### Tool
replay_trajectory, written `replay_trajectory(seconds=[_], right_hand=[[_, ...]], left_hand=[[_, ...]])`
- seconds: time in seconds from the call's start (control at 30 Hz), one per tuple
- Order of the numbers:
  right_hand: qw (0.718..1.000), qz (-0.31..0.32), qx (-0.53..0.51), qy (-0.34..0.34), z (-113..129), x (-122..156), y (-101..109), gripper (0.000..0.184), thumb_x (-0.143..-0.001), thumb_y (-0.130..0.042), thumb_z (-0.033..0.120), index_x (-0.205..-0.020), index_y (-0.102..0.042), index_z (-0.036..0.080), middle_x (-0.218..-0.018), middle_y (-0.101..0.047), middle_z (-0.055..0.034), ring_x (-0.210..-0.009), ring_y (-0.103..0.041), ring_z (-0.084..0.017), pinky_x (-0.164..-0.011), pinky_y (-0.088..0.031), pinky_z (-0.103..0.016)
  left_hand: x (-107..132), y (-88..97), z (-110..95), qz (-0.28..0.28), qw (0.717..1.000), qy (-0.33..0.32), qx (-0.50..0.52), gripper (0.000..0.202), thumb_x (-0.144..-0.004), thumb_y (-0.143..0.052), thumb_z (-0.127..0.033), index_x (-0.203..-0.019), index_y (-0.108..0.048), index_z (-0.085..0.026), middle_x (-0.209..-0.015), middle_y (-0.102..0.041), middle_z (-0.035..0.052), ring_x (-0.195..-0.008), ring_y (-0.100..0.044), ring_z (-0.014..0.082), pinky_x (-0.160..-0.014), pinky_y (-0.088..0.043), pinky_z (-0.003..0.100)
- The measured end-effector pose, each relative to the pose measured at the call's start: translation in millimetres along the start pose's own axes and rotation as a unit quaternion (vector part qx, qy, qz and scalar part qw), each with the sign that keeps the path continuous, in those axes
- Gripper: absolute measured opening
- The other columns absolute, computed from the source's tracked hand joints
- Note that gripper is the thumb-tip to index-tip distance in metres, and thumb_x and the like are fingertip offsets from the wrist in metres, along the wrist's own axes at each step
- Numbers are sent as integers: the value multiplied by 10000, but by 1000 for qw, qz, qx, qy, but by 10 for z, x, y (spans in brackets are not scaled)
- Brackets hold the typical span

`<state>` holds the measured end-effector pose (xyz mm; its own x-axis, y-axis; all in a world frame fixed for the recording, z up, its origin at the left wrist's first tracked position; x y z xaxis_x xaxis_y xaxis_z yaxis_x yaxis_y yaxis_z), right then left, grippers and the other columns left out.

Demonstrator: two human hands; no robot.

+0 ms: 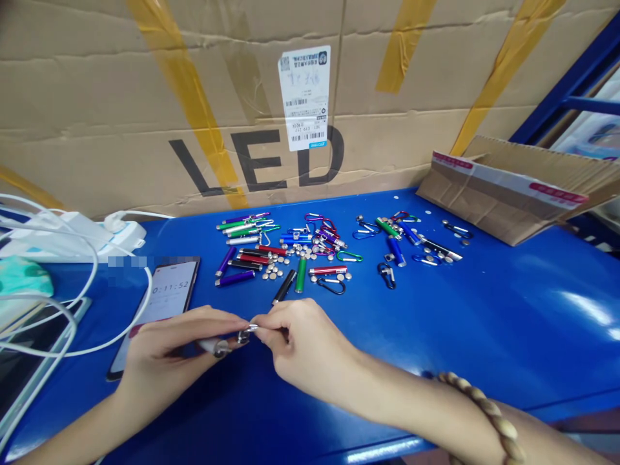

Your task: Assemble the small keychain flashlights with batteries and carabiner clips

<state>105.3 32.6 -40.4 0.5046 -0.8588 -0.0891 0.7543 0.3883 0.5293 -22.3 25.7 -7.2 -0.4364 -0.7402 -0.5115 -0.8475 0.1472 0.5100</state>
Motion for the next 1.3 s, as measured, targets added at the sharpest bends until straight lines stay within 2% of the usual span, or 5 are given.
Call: replay_trajectory(seconds=[0.2,0.43,0.63,0.97,1.3], right_hand=[[991,-32,130,27,86,-7,-29,263,-783,-458,7,-734,-678,142,-680,-623,-43,-616,-541,-131,-562,-385,-242],[982,-162,94,5,-93,-185,513,238,-857,-489,161,-792,-716,133,-741,-685,-69,-680,-608,-172,-664,-461,-296],[978,-206,14,-19,-365,-274,837,281,-856,-497,256,-984,-710,125,-785,-701,-61,-562,-636,-147,-508,-550,-277],[972,-231,-37,9,-376,-237,916,289,-780,-599,335,-955,-731,146,-922,-717,-86,-612,-672,-171,-512,-597,-297],[962,-240,1,129,47,-139,713,157,-769,-643,249,-852,-753,174,-812,-724,-87,-692,-665,-181,-518,-529,-248]], left_hand=[[162,-136,-150,79,986,-107,-97,267,-883,-510,-80,-1071,-642,-216,-963,-742,51,-847,-698,161,-784,-511,276],[-89,57,140,8,993,67,-95,156,-725,-700,-125,-865,-727,-190,-836,-742,42,-732,-688,174,-524,-502,193],[-306,23,305,14,989,128,-77,40,-694,-708,-161,-732,-721,-156,-816,-737,66,-767,-684,210,-646,-524,258],[-680,-226,519,7,987,158,-20,197,-579,-767,-193,-625,-578,-168,-825,-617,38,-815,-585,215,-787,-450,340],[-299,-143,267,76,962,234,116,285,-872,-456,-433,-821,-553,-170,-625,-451,-52,-523,-397,98,-506,-329,213]])
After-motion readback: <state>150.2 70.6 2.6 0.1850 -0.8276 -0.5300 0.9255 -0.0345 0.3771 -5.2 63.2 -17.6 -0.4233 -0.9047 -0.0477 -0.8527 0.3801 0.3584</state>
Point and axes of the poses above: each hand's wrist, its own x-axis away from the middle knuckle, its own y-axis out of the back of the hand, z = x × y, the point moved 7 cm from there along -x, towards the middle knuckle
